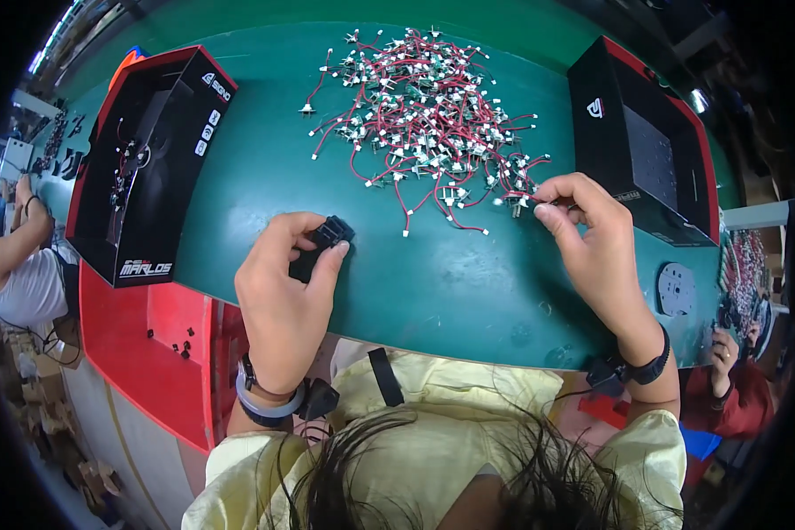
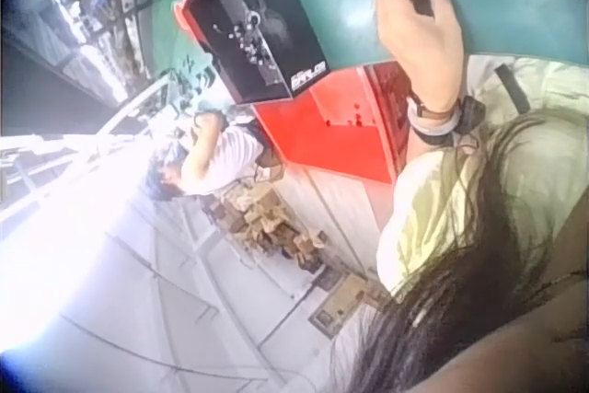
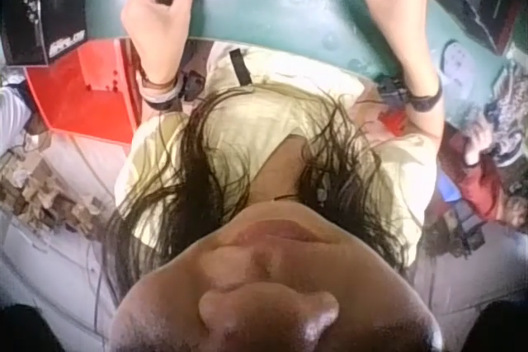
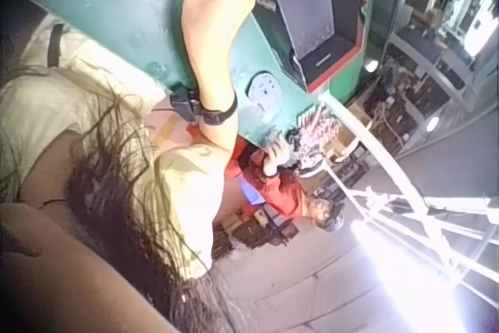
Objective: Manually assemble and wire small electronic components at a factory workbench.
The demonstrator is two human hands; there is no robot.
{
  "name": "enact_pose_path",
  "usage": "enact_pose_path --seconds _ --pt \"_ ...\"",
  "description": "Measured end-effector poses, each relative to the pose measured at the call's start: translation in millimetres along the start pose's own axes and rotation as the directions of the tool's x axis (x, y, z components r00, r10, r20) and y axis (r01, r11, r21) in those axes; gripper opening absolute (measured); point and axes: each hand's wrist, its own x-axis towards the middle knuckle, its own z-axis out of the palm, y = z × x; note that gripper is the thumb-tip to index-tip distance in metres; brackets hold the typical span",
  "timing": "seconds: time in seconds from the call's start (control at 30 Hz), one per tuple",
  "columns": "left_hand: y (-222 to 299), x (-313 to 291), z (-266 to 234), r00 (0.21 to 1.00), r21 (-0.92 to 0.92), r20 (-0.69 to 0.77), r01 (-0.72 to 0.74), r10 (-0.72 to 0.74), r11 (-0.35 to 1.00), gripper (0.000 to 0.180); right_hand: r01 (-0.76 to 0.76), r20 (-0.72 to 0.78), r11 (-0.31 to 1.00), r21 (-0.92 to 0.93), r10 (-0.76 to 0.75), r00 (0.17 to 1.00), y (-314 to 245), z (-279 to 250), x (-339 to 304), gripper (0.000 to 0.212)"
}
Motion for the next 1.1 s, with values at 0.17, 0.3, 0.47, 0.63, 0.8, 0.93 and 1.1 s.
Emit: enact_pose_path --seconds 0.17,0.3,0.47,0.63,0.8,0.93,1.1 --pt "2.0 2.0 2.7 0.998 -0.106 -0.052 0.039 -0.045 0.994 0.022 -0.056 0.015 0.988 0.142 0.054 0.998 1.2 5.4 1.1 0.011" --pt "-0.8 7.1 -2.9 0.981 0.101 -0.098 -0.157 0.167 0.982 0.021 0.015 -0.014 0.979 0.202 -0.013 1.0 5.2 1.4 2.4 0.011" --pt "17.1 1.7 -6.6 0.978 -0.264 -0.128 0.128 -0.167 0.956 0.022 -0.357 0.314 0.492 0.794 0.171 0.934 -1.6 -6.5 5.3 0.013" --pt "41.7 4.4 16.3 0.991 -0.415 0.134 0.047 0.01 0.909 0.027 -0.422 0.398 0.392 0.817 0.146 0.906 -27.0 -11.6 1.0 0.015" --pt "55.4 5.7 45.1 0.95 -0.642 0.299 0.131 0.09 0.755 0.032 -0.43 0.397 0.385 0.817 0.166 0.903 -27.7 -4.5 -3.1 0.016" --pt "54.6 3.6 53.2 0.931 -0.692 0.357 0.212 0.073 0.69 0.034 -0.322 0.281 0.454 0.831 0.156 0.947 -16.8 5.4 -5.1 0.016" --pt "47.7 3.3 61.1 0.91 -0.652 0.413 0.268 0.036 0.709 0.034 -0.411 0.371 0.393 0.823 0.177 0.912 -15.1 5.2 -3.1 0.014"
